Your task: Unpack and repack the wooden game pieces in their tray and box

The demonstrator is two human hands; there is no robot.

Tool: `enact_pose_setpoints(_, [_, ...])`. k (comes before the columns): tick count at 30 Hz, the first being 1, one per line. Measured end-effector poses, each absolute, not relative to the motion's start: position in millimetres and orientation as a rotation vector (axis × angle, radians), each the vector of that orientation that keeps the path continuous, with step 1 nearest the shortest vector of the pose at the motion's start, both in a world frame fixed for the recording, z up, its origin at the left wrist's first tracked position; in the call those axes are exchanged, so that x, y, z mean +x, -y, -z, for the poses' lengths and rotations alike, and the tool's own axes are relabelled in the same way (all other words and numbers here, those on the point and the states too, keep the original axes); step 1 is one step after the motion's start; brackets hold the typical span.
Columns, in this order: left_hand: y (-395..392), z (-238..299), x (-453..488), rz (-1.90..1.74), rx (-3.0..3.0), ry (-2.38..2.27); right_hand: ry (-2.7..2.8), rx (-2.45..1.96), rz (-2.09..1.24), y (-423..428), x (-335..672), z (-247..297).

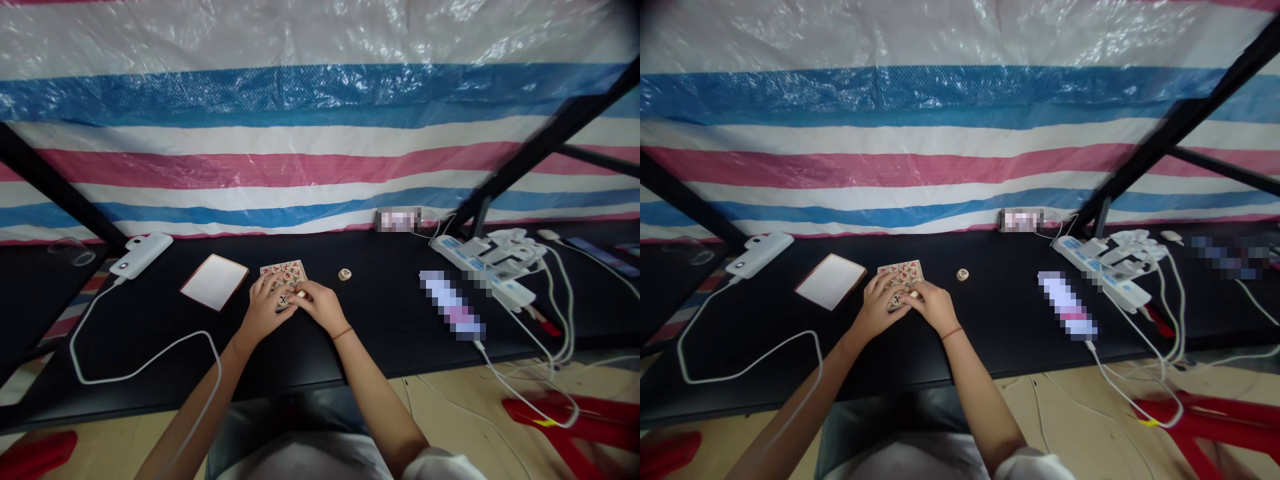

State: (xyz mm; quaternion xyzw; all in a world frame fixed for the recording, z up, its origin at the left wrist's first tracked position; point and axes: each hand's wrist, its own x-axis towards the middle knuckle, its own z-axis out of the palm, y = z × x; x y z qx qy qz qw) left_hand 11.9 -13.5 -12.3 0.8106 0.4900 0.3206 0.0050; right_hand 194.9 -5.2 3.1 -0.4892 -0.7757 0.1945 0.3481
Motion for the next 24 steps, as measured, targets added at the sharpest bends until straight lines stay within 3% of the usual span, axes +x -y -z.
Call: enact_pose_setpoints(24, [13, 16, 8, -1.039, 2.451, -1.523, 1.929, -1.194, -0.666, 3, 200, 5])
